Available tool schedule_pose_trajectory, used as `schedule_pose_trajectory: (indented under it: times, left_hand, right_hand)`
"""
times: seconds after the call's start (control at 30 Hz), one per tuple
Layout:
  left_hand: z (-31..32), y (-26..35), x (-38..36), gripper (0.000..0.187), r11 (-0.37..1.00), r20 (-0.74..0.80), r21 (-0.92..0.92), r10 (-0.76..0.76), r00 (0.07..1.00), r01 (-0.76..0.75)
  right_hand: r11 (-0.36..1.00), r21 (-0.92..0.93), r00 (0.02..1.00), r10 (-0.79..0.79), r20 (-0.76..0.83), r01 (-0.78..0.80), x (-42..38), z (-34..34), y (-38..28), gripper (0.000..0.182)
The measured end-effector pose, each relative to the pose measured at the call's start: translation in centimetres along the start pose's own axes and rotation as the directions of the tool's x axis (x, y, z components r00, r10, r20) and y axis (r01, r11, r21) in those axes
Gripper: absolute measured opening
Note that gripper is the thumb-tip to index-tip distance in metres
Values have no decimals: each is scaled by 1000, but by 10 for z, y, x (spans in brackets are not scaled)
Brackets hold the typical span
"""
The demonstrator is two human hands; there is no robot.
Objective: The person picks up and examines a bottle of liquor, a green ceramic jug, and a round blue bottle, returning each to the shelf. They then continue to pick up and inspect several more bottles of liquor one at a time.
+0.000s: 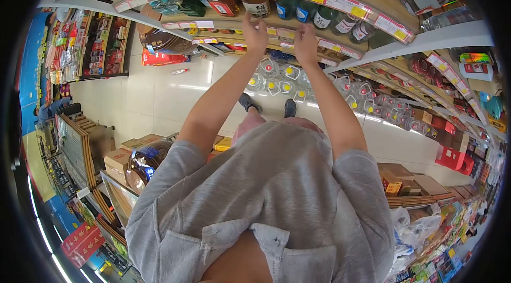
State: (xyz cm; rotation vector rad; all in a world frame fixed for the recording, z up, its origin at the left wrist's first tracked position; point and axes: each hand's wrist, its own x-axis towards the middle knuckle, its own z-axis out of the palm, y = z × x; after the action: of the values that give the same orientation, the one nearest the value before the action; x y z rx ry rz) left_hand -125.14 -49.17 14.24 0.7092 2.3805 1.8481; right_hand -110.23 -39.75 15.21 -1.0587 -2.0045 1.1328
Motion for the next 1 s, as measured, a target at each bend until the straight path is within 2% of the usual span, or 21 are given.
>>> schedule_pose_trajectory:
  times: [0.1, 0.17, 0.23, 0.33, 0.43, 0.53, 0.63, 0.73, 0.83, 0.93, 1.0]
  left_hand:
    - [5, -9, 9, 83, 984, 100, 164, 54, 993, -70]
    - [10, -5, 6, 91, 996, 127, 87, -10, 992, -1]
    - [13, 16, 5, 96, 968, 139, -176, -154, 978, 178]
    - [14, 21, 13, 98, 956, 186, -153, -220, 958, 250]
    - [8, 22, 15, 98, 962, 200, -157, -188, 962, 221]
    - [-15, 13, 13, 94, 930, 218, -212, -255, 942, 300]
    - [-40, -5, 21, 88, 960, -162, -143, -263, 951, 241]
    - [-73, -15, 56, 83, 983, -228, 160, -49, 972, 88]
    - [-96, -15, 83, 86, 936, -129, 320, 196, 972, -147]
    - [-114, -11, 104, 89, 925, 85, 333, 162, 983, -182]
    - [-116, -4, 106, 87, 934, 93, 330, 113, 989, -137]
  right_hand:
    - [1000, -12, 999, 10, 33, -10, -7, -1, -10, 29]
    - [999, -7, 998, -40, 47, 40, -5, 7, -9, 29]
    - [998, 6, 995, -62, 75, 62, -2, 17, -13, 28]
    - [997, 52, 989, -60, 137, 53, 1, 29, -35, 28]
    - [993, 111, 982, -50, 181, 30, -1, 32, -65, 28]
    - [993, 117, 978, -36, 206, 12, 0, 41, -74, 27]
    - [996, 83, 981, -57, 185, 43, 1, 55, -54, 28]
    - [995, 87, 979, -58, 194, 41, -5, 52, -48, 29]
    - [999, 48, 973, -5, 231, -6, -11, 39, -52, 29]
    - [1000, 10, 969, 14, 248, -17, -17, 27, -58, 28]
    - [1000, -31, 965, 8, 263, 0, -21, 21, -60, 27]
